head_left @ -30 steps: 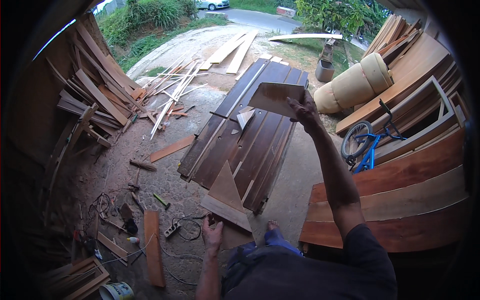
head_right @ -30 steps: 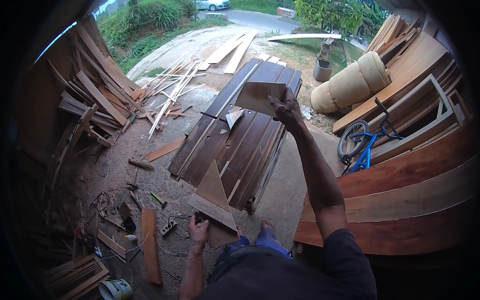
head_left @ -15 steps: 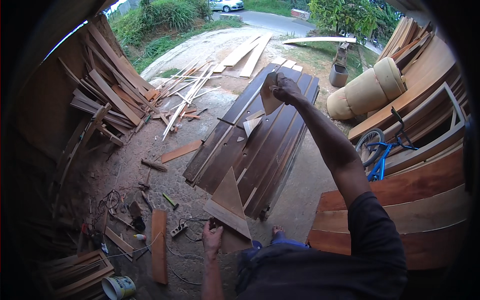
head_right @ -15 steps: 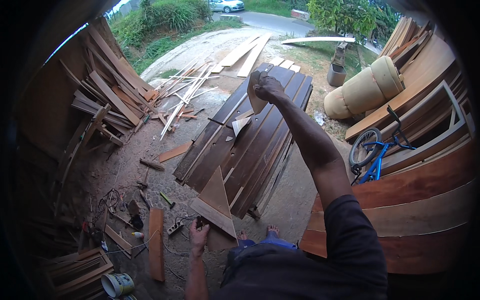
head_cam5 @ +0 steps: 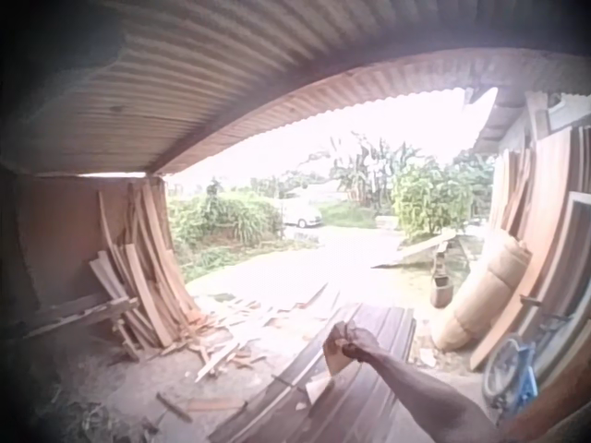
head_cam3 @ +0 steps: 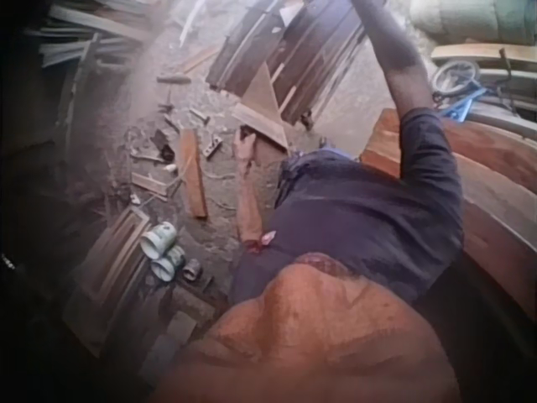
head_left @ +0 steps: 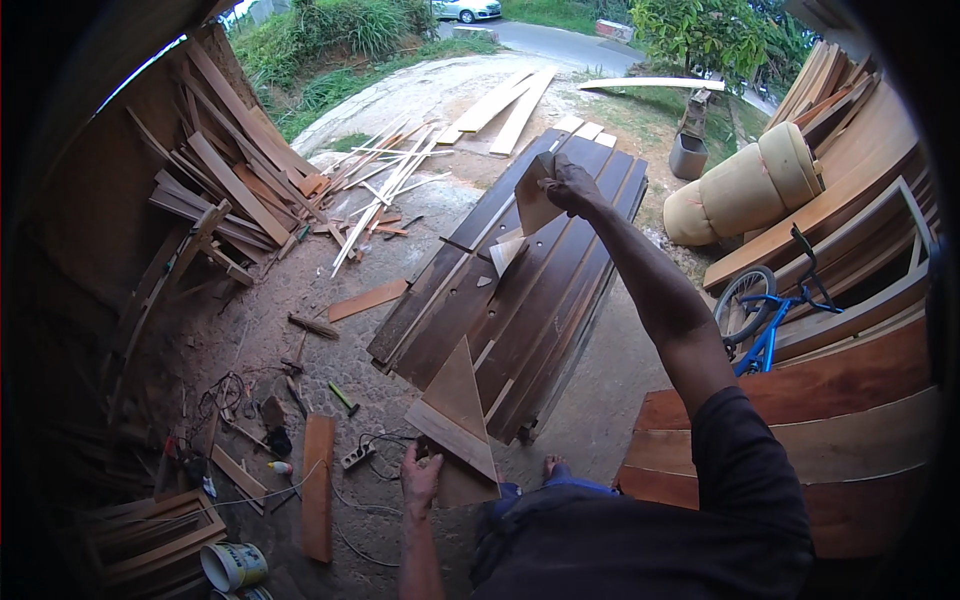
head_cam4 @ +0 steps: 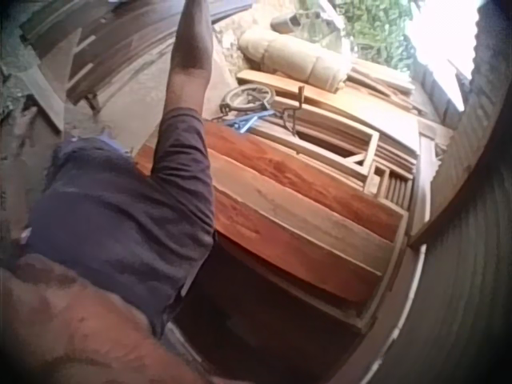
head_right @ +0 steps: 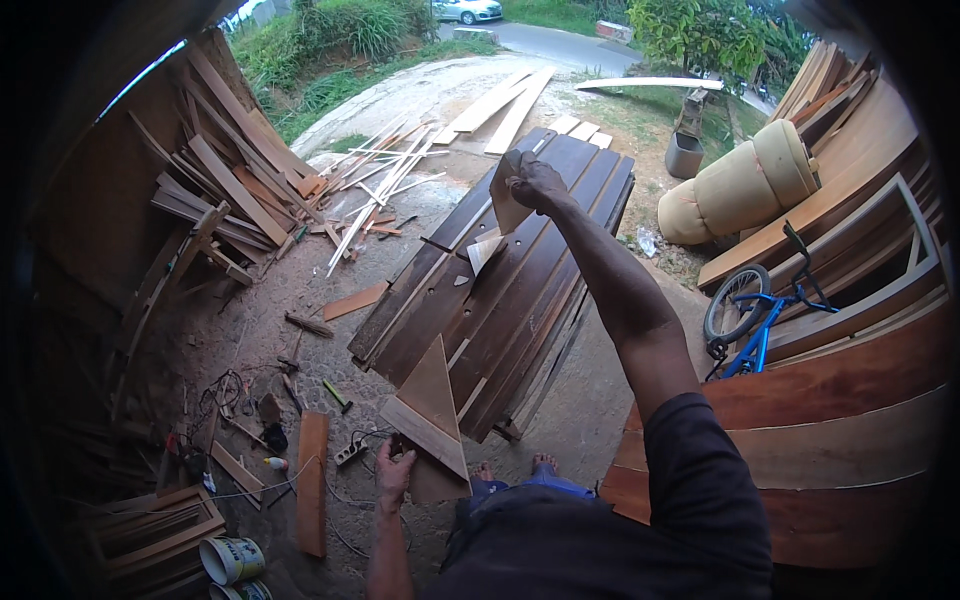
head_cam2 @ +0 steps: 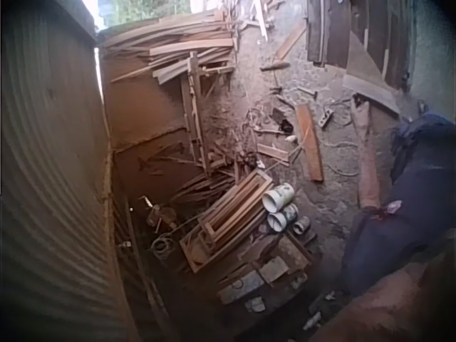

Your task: The person operates a table saw to cut a rectangular piece of wood. They guide the wood through the blade using both hands, then lift the cut piece to inspect the edge. The person then picks up another piece of wood from the floor and places it on the saw table.

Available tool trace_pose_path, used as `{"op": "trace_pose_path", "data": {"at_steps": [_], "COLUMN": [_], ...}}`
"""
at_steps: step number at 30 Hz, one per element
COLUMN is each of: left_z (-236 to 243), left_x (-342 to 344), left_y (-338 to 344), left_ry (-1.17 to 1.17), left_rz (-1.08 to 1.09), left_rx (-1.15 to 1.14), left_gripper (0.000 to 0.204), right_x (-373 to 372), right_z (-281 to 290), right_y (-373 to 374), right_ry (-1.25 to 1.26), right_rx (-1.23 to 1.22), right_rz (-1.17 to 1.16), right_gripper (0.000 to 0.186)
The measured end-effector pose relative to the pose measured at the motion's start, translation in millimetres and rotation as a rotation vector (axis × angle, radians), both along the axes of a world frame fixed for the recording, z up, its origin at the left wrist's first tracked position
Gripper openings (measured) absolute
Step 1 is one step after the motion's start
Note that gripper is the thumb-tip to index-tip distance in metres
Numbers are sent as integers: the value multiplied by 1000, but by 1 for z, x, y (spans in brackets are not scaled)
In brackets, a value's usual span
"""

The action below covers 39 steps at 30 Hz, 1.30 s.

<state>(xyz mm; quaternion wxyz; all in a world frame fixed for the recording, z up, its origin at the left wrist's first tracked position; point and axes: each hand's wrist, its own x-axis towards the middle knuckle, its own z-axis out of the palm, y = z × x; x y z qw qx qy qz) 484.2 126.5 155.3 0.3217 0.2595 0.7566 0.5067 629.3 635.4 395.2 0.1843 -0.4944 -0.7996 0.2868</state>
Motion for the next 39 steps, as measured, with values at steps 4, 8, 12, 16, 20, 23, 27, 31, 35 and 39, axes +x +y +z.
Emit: {"op": "trace_pose_path", "data": {"at_steps": [4,8,12,16,20,23,27,31,35,39], "left_z": [-5,1,-3,1,-3,-9,-11,-2,10,13], "left_x": [-2,0,-2,-1,0,-2,-3,0,5,7], "left_y": [5,1,1,7,0,2,4,16,12,16], "left_ry": [-57,-47,-54,-48,-30,-7,-24,-28,-61,-125], "left_rz": [-24,1,-11,-33,5,2,11,-36,7,12], "left_rx": [6,4,17,11,-4,-13,-36,-18,-29,22], "left_gripper": [49,48,47,48,49,50,51,52,51,51], "right_x": [6,3,2,1,1,-1,-14,-17,-22,-24], "right_z": [-36,-9,-18,-60,-32,-21,-29,-46,-11,-24], "right_y": [44,9,8,53,35,29,24,49,24,19], "right_ry": [-92,-74,51,-18,13,20,134,219,128,335], "right_rx": [330,80,-9,401,168,30,-38,162,-38,-99], "right_rz": [37,47,15,-18,37,68,24,-21,70,182], "right_gripper": [47,45,43,44,44,44,45,49,50,45]}}
